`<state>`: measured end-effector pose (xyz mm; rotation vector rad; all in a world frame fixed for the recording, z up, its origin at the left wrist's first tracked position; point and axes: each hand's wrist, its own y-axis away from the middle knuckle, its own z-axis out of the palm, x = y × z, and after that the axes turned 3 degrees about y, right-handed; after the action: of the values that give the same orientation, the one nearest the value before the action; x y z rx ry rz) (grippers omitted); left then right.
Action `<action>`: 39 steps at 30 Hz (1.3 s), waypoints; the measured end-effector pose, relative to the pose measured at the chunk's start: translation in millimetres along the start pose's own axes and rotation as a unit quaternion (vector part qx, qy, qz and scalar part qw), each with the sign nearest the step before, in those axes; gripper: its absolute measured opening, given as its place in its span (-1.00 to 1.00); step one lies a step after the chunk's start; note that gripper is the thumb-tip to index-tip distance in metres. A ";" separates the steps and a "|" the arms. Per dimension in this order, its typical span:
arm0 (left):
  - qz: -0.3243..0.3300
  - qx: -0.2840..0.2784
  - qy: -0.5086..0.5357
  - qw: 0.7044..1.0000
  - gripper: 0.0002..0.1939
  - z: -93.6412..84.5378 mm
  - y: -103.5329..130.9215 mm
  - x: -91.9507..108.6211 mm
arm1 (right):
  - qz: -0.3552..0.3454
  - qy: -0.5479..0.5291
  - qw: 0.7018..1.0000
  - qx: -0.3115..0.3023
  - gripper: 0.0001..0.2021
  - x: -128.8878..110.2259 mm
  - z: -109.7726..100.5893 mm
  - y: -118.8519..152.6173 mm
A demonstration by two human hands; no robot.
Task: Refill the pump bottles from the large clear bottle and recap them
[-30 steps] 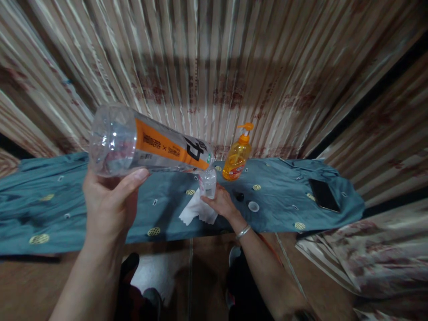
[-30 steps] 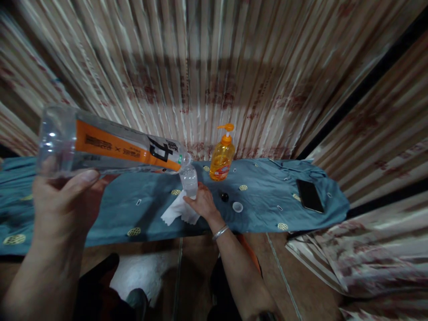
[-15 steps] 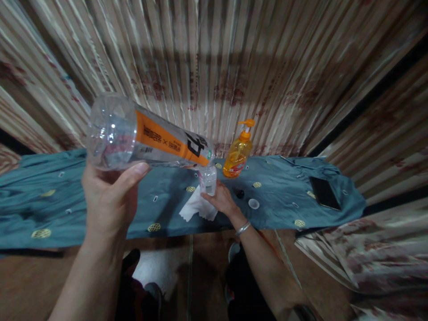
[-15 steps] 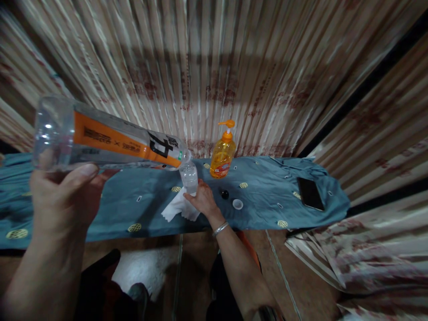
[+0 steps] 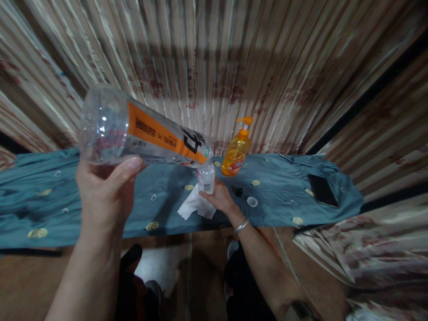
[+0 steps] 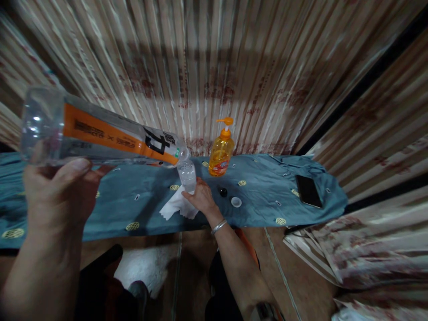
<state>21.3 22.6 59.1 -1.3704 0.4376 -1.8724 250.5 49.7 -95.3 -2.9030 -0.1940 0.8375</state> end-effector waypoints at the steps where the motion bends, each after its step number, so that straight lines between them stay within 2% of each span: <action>1: -0.015 0.007 0.009 1.000 -0.39 0.8 -0.8 1.1 | -0.001 -0.002 1.000 -0.001 -0.54 0.0 -0.1 0.0; 6: -0.041 0.034 0.037 0.998 -0.35 5.5 -2.1 5.0 | 0.007 -0.007 1.000 0.002 -0.51 -0.4 -0.8 0.2; 14: -0.027 0.011 0.023 0.999 -0.47 6.1 -3.4 3.9 | 0.023 -0.004 1.000 -0.007 -0.48 -3.5 -4.3 0.9; 21: -0.041 0.017 0.028 0.999 -0.39 5.8 -4.5 5.0 | 0.013 -0.008 1.000 0.000 -0.52 -1.8 -1.7 0.5; 31: -0.037 0.056 0.057 0.996 -0.23 10.7 -4.1 1.0 | 0.021 -0.005 1.000 -0.004 -0.47 -4.4 -4.4 1.0; 36: -0.045 0.041 0.052 0.997 -0.26 11.5 -4.1 3.1 | 0.015 -0.009 1.000 -0.004 -0.48 -2.5 -3.0 0.8; 39: -0.042 0.036 0.053 0.997 -0.37 12.0 -2.8 3.8 | 0.007 -0.009 1.000 -0.002 -0.47 -1.6 -1.6 0.4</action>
<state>30.8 23.5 67.9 -1.2638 0.3664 -2.0153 250.1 48.9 -93.2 -2.9042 -0.1759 0.8676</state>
